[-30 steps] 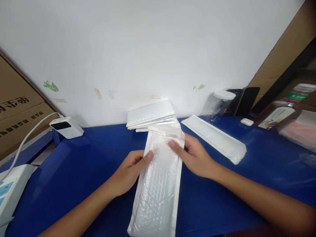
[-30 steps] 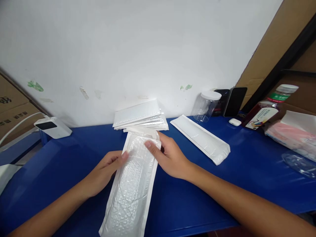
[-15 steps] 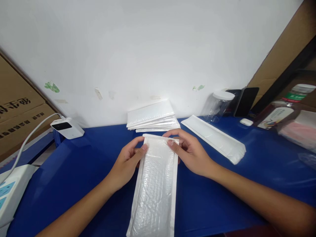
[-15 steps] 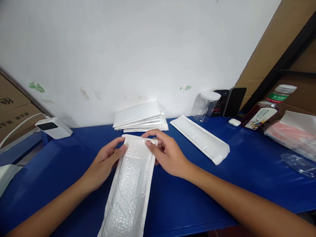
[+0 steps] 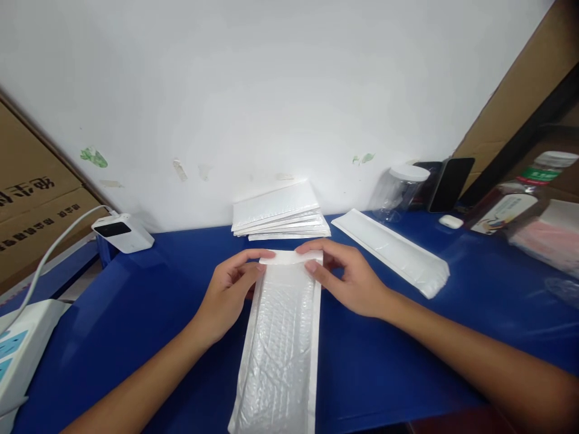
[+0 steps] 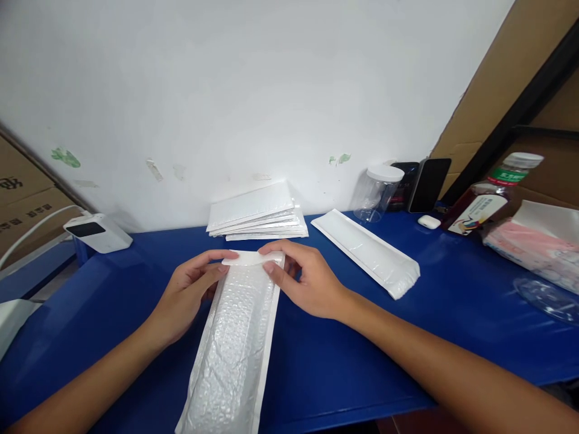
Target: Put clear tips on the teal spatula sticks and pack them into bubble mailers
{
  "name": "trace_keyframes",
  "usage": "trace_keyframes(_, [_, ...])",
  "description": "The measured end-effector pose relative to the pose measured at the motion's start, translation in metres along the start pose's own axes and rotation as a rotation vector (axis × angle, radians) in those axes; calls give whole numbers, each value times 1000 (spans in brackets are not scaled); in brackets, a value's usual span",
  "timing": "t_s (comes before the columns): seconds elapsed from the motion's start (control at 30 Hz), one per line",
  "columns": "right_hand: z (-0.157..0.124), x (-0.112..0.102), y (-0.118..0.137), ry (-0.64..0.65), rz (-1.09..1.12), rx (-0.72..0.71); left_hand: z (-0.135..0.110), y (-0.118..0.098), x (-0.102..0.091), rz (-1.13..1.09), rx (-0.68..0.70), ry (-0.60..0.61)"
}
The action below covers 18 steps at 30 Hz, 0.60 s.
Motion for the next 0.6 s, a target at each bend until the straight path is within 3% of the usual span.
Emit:
trace_keyframes(0.17, [0,1,-3,-76,-139,-77,0,0,-1,-10,24,5])
trace_keyframes(0.4, [-3,-4,3,22,-184,-249,2,4,-1,45,62,-62])
trace_keyframes(0.47, [-2,-6,5,52,-68,-211,3,4,-2,-21,21,-48])
trace_keyframes(0.6, [3,-4,7,137,513,69,3,3,-7,-151,-45,-46])
Point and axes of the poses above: each hand's wrist, its own z-axis towards the middle knuckle, its own x-axis out of the palm, y = z × x, the point moved 1 cm from there along z, towards the middle knuckle, and after that the axes turned 6 degrees about y, right-handed, at the moved point
